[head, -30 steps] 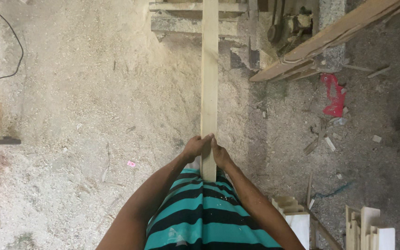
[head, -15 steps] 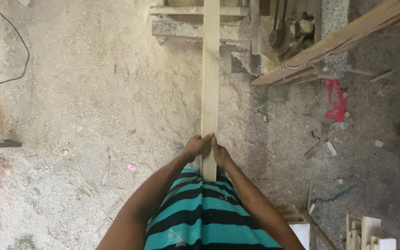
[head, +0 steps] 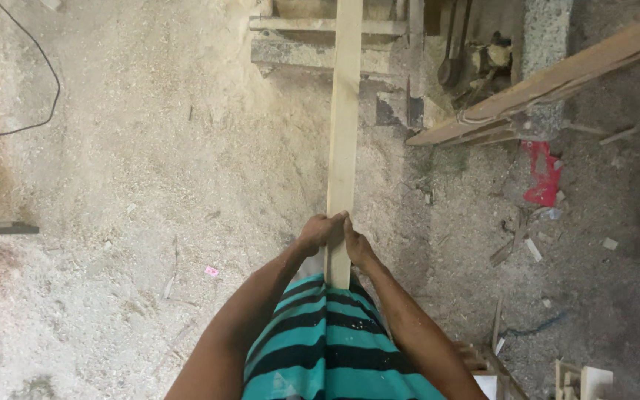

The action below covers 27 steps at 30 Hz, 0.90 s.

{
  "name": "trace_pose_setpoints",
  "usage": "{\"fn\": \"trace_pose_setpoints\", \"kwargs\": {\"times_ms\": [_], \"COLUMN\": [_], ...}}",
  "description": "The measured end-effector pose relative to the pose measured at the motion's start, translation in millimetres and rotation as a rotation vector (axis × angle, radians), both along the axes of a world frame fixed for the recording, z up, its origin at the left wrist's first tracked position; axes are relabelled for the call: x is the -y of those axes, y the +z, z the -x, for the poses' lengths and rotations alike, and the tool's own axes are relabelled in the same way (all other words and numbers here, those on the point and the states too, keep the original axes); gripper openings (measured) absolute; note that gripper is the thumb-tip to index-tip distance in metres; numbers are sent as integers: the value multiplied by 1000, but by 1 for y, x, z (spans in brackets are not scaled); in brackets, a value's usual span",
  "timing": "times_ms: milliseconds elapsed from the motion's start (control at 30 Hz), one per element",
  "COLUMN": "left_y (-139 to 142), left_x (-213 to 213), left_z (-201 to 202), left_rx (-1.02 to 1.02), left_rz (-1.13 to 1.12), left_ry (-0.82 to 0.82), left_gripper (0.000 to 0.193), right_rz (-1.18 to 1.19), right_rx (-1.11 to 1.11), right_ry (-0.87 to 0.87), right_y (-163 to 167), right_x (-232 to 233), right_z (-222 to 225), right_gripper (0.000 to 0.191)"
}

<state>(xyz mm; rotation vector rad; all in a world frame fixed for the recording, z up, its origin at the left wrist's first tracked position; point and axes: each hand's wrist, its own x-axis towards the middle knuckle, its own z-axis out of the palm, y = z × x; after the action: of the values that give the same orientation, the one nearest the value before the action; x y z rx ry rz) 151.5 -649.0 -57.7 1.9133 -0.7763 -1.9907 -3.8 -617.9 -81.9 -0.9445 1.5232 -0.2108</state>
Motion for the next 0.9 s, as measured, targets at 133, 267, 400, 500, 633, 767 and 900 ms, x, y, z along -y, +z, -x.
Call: {"fn": "trace_pose_setpoints", "kwargs": {"times_ms": [133,267,400,500,633,767,900], "left_y": [0,-3,-7,-11,-18,-27,-32], "left_x": [8,13,15,18,24,34,45], "left_z": [4,5,5,5,5,6,6], "left_rx": [-101,-173,-194,-183,-168,-171,-133], "left_rz": [-66,-138,-127,-144,-131,-138,-158], "left_ry": [23,40,28,17,14,13,16], "left_gripper": [71,66,63,61,66,67,66], "right_rz": [32,-9,-166,64,204,63,29], "right_rx": [-166,-170,-137,-237,-78,-102,-127], "right_ry": [102,48,-16,149,63,53,68], "right_y": [-2,1,-2,-11,-23,-27,-27], "right_x": [6,5,4,7,12,21,37], "right_z": [3,2,3,8,15,17,16], "right_gripper": [114,111,103,106,99,97,100]}}
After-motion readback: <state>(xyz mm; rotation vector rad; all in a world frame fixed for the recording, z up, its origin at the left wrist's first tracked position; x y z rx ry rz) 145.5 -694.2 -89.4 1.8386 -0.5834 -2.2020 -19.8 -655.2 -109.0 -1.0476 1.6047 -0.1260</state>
